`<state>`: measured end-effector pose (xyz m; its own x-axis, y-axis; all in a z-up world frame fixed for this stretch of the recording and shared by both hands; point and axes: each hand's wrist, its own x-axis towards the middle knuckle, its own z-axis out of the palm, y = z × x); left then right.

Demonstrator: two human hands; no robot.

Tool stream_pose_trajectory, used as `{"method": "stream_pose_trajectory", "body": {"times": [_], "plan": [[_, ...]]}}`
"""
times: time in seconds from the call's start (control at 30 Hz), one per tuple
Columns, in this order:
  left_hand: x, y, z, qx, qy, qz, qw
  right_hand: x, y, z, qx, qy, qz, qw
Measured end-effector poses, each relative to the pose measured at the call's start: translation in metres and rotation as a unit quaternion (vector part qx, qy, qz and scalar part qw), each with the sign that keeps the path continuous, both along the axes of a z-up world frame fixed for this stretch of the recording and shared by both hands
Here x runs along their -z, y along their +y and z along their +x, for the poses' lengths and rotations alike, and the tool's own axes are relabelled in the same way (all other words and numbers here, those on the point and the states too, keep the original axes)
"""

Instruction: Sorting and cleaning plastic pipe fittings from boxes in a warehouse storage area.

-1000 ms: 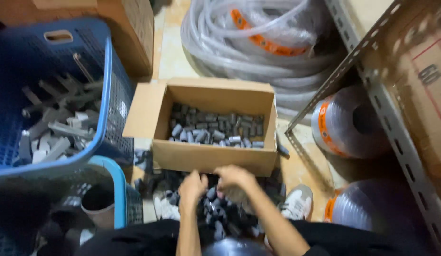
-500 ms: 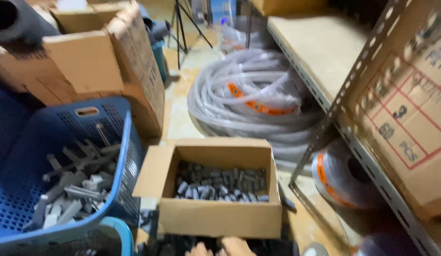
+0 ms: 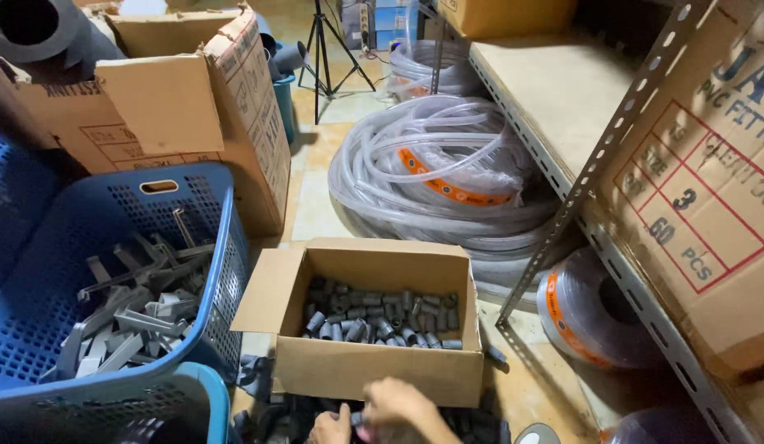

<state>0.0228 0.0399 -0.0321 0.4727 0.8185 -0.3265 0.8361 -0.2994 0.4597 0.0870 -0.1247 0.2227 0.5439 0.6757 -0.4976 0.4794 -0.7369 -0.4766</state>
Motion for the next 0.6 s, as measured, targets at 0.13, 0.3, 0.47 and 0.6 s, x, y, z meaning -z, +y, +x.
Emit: {"method": "stream_pose_trajectory", "body": {"times": [0.13,0.3,0.47,0.6], "plan": [[-0.048,0.007,0.001,0.031,0.017,-0.080,0.996,-0.006,-0.010,0.037,0.134,-0.099,0.151,0.974],[-0.145,0.002,0.026,0.119,-0.040,-0.119,0.985,-0.017,-0.032,0.059,0.282,-0.106,0.274,0.914],[-0.217,-0.017,0.050,0.107,-0.184,-0.174,0.962,-0.035,-0.040,0.052,0.280,0.093,0.294,0.909],[-0.227,-0.021,0.055,0.170,-0.180,-0.215,0.945,-0.080,-0.050,0.033,0.213,0.177,0.297,0.914]]}}
